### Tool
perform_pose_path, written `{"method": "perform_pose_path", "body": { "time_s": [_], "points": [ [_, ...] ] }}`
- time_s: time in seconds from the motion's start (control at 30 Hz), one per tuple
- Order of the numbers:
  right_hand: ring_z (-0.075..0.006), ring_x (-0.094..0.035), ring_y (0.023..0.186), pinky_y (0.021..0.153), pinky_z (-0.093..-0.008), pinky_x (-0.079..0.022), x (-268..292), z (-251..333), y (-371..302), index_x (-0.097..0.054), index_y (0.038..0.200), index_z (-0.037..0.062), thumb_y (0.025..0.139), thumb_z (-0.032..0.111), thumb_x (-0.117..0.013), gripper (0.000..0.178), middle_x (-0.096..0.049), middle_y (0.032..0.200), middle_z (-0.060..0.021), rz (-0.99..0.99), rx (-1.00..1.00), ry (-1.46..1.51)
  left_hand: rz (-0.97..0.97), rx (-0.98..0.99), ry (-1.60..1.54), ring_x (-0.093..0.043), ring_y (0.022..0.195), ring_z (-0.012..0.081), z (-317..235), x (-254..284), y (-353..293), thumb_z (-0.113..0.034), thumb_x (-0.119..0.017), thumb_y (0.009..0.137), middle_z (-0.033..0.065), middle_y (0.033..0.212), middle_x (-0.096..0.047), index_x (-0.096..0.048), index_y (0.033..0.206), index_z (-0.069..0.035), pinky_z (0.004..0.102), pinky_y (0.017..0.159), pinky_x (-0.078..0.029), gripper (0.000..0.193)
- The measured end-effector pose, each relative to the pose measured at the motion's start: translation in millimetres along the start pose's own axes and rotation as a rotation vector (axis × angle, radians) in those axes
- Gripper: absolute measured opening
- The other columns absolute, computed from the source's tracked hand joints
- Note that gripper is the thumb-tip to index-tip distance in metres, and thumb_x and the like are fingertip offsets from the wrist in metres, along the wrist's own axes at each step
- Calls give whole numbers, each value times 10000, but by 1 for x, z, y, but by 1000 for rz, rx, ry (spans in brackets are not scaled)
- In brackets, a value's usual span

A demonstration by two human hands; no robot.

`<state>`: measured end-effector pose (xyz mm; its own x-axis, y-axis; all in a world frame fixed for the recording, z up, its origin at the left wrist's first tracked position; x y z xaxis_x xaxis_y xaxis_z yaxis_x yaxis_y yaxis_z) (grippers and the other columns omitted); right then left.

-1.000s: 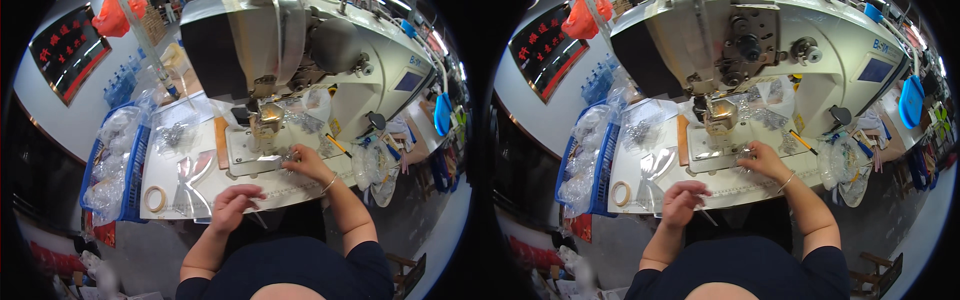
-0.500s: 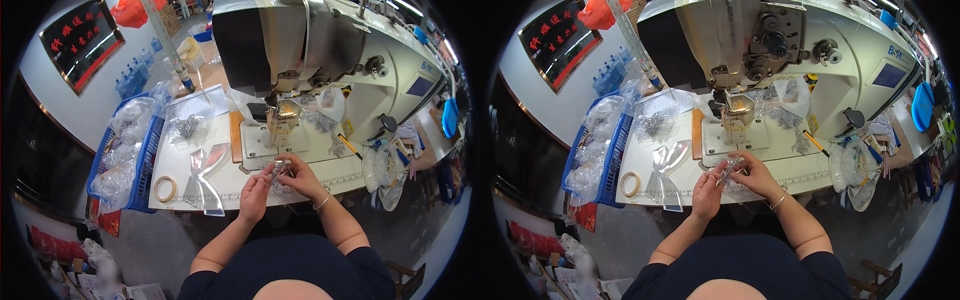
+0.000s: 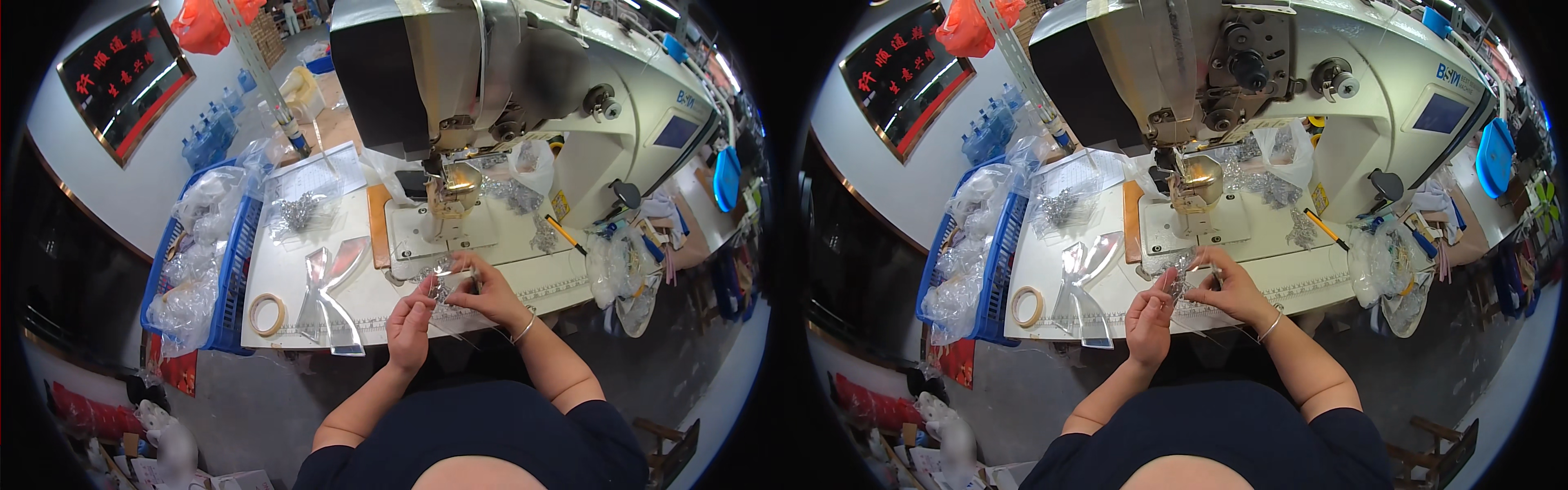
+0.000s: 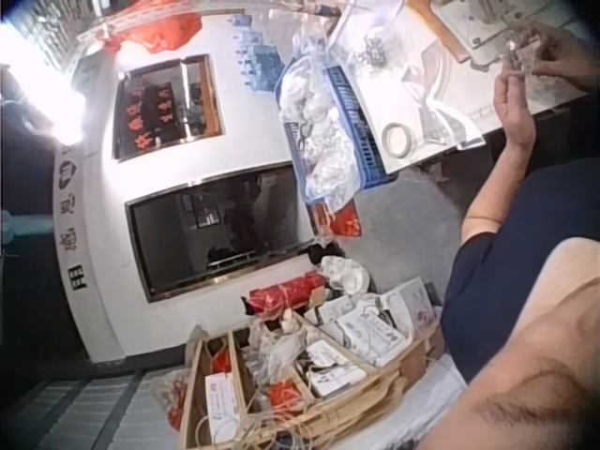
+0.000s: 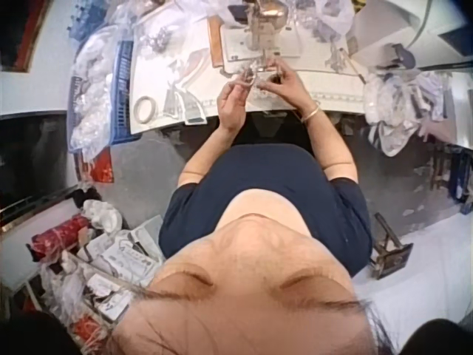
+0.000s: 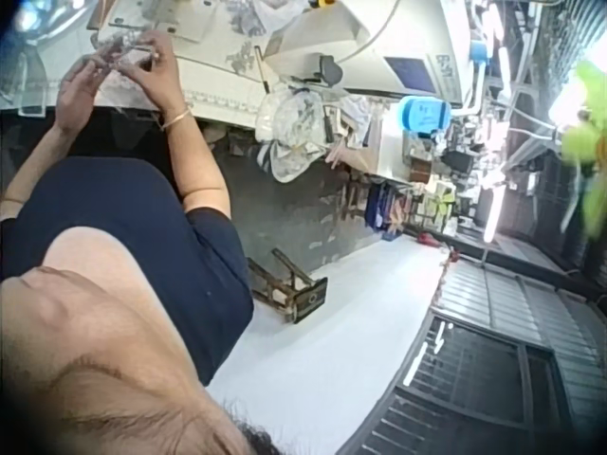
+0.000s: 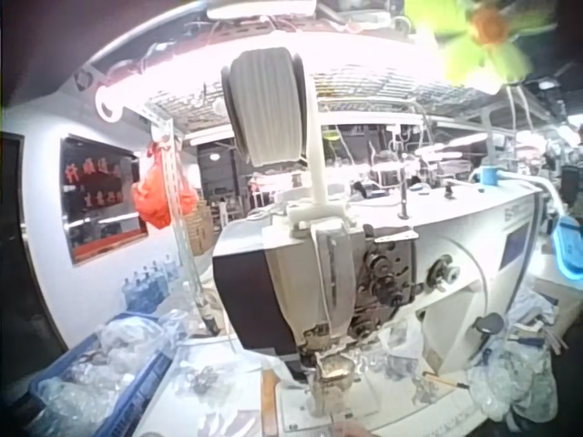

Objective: The person sews small, silver, star-shaped decorations onto clear plastic sheets using a sewing machine. They repeatedly pick up a decoration, position it on the plastic, and guide it under the needle to stitch it in place. After sewing, they use scissors to trim the excess thread and place the finished item on the table.

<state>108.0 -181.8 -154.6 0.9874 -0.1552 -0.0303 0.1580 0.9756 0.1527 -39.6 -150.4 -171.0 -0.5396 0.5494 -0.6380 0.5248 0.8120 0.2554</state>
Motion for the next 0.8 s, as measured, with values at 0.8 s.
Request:
{"method": "perform_pose_path", "body": {
  "time_s": [0.8],
  "points": [
    [-64,-467,648,581,-205,-375,6,4,2,-632,1141,122,743,0,-677,418,-620,862,1,149,178,-332,-180,236,367,-618,654,132,-14,5,10,-10,-626,832,89,776,-629,-600,932,34,228,583,-506,113]
  ]
}}
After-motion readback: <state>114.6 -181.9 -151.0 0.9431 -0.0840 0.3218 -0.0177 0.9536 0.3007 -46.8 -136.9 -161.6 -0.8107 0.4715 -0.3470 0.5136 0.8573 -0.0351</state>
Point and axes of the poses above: each hand's wrist, its own y-axis towards the middle knuckle, its own x-axis out of the back of the hand, z = x × y, the point moved 6 cm from there along y, towards the middle knuckle
